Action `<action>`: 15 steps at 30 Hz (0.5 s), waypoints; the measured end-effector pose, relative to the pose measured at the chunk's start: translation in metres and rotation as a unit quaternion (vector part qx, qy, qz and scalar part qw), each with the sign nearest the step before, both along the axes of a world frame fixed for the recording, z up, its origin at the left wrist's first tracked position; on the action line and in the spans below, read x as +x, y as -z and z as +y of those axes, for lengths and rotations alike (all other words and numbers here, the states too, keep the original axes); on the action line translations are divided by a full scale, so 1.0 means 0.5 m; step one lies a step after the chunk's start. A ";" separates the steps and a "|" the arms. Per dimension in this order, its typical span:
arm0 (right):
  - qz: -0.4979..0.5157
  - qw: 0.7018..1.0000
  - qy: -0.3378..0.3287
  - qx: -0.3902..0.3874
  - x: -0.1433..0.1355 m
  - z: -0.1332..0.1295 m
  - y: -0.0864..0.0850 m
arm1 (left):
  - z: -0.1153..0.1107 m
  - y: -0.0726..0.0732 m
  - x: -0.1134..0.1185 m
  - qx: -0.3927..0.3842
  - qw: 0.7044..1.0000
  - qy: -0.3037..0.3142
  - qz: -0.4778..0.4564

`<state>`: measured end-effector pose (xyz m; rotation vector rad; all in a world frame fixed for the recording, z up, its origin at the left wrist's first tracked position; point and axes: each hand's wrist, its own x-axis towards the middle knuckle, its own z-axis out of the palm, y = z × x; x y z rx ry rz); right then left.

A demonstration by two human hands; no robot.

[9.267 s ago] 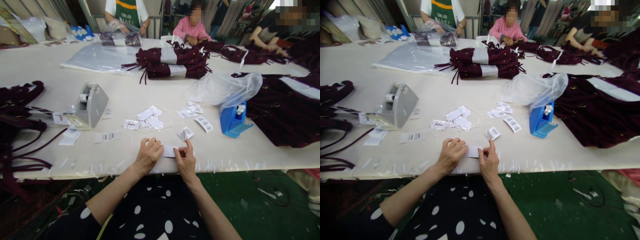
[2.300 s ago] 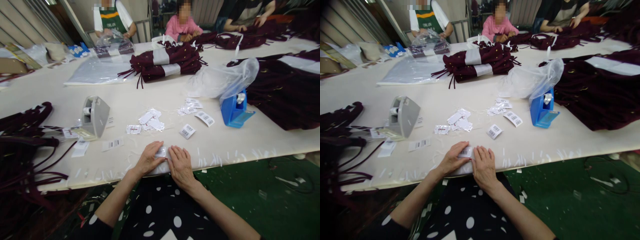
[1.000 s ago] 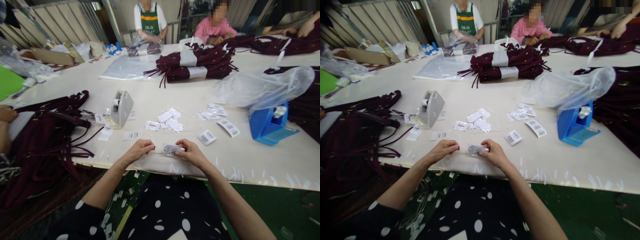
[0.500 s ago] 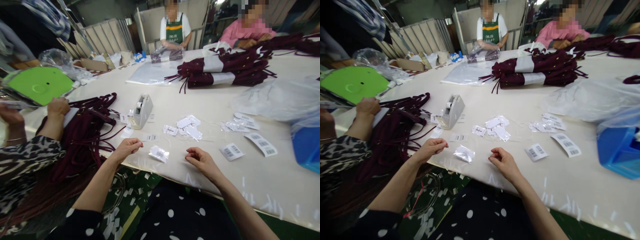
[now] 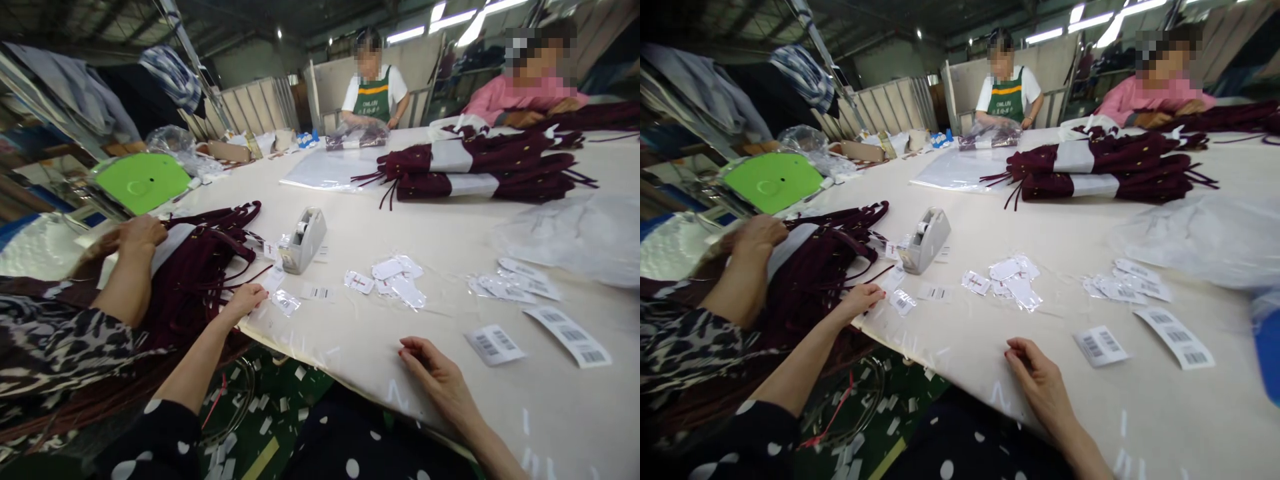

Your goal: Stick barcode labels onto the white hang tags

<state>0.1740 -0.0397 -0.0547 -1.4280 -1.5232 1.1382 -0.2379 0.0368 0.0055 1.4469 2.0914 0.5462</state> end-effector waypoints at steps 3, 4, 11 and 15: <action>-0.006 1.000 -0.001 0.010 -0.001 -0.002 -0.001 | -0.006 -0.013 0.008 -0.001 1.000 0.006 -0.009; -0.007 1.000 0.001 0.014 -0.001 -0.002 -0.001 | -0.009 -0.022 0.015 -0.002 1.000 0.011 -0.017; -0.005 0.997 0.023 0.071 -0.006 -0.012 0.005 | -0.004 -0.126 0.121 0.022 0.982 0.105 -0.154; -0.047 0.989 0.078 0.117 0.004 -0.035 0.010 | 0.024 -0.184 0.215 0.044 0.963 0.162 -0.213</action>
